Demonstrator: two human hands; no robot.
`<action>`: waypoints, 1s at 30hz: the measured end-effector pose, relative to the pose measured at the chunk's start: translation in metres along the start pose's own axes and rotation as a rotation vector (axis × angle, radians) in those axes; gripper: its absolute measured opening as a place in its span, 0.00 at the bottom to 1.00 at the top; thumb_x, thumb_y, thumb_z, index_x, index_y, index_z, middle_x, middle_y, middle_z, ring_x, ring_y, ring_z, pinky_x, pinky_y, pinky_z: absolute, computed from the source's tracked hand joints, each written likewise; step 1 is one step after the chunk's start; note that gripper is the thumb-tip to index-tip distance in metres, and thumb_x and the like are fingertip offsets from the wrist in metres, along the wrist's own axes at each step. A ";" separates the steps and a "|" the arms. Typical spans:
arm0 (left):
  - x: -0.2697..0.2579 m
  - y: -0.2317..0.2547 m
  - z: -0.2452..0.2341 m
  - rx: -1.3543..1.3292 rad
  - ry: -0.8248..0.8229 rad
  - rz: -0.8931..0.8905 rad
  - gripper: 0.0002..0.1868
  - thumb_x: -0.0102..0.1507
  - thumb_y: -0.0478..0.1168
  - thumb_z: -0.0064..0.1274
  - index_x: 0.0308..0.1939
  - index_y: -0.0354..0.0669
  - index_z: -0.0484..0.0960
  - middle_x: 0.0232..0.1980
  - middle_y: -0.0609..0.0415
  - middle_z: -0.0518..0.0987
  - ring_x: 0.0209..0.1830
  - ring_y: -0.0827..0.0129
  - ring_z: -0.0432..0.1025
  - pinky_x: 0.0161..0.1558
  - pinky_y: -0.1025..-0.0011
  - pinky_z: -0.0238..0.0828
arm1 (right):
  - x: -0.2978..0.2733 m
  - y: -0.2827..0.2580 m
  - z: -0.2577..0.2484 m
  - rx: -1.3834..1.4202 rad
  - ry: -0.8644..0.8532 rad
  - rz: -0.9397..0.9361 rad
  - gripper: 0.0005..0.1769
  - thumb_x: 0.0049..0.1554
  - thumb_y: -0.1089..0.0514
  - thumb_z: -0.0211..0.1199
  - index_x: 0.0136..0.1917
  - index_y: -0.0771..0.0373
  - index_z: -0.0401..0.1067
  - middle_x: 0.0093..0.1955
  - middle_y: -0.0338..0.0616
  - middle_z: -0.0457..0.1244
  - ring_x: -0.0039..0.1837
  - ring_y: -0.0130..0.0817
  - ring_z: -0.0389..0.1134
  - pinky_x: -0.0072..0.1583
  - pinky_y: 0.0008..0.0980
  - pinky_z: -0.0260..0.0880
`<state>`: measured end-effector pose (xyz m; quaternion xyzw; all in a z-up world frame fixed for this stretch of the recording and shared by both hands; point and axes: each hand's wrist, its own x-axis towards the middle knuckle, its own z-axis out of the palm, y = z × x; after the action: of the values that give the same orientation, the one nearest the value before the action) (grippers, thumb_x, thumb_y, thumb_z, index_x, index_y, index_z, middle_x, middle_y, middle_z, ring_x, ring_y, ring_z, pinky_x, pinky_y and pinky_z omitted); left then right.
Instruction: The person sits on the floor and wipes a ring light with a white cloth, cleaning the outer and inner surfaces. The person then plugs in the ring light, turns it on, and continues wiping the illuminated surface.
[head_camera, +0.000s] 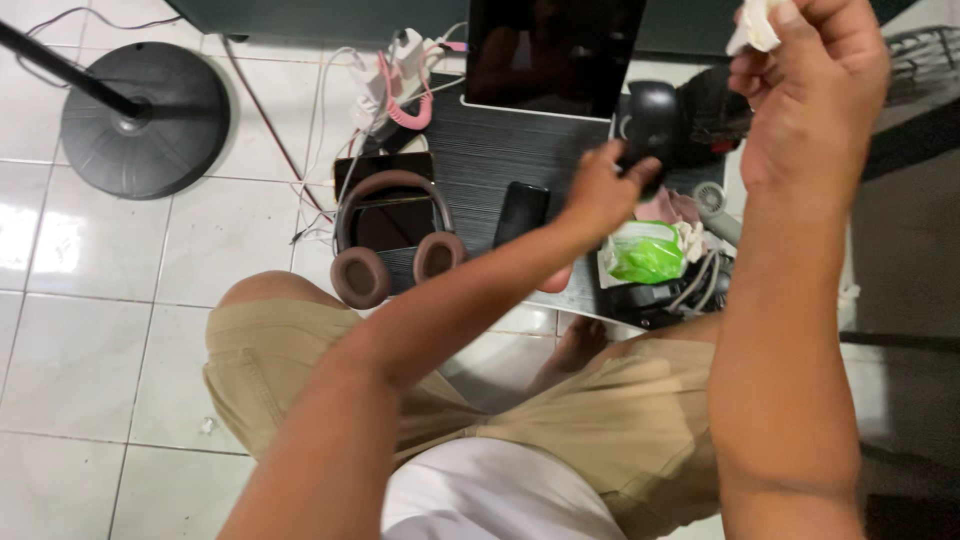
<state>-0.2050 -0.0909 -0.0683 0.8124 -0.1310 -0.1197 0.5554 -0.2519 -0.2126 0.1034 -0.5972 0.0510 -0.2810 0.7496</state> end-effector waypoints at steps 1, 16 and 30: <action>-0.005 0.006 -0.015 -0.115 -0.050 0.033 0.27 0.61 0.54 0.59 0.56 0.38 0.80 0.55 0.39 0.80 0.54 0.50 0.75 0.55 0.59 0.72 | -0.001 0.001 0.000 0.009 0.013 -0.003 0.04 0.75 0.66 0.61 0.54 0.65 0.70 0.47 0.45 0.68 0.42 0.30 0.67 0.45 0.27 0.65; -0.033 0.043 -0.226 -0.754 -0.035 -0.036 0.21 0.60 0.42 0.65 0.52 0.36 0.78 0.47 0.51 0.80 0.44 0.69 0.77 0.54 0.68 0.74 | -0.002 0.037 0.041 0.076 -0.050 0.138 0.05 0.69 0.62 0.57 0.55 0.65 0.71 0.44 0.42 0.67 0.42 0.29 0.70 0.46 0.30 0.75; -0.070 0.073 -0.244 -0.341 0.070 0.150 0.22 0.58 0.41 0.64 0.52 0.36 0.76 0.44 0.54 0.83 0.41 0.75 0.77 0.45 0.73 0.77 | -0.054 0.035 0.120 -0.752 -0.207 -0.276 0.06 0.64 0.67 0.67 0.56 0.65 0.78 0.51 0.40 0.70 0.51 0.26 0.70 0.55 0.26 0.72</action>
<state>-0.1934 0.1208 0.0897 0.6983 -0.1496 -0.0699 0.6965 -0.2348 -0.0780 0.0912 -0.8558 -0.0062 -0.2791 0.4355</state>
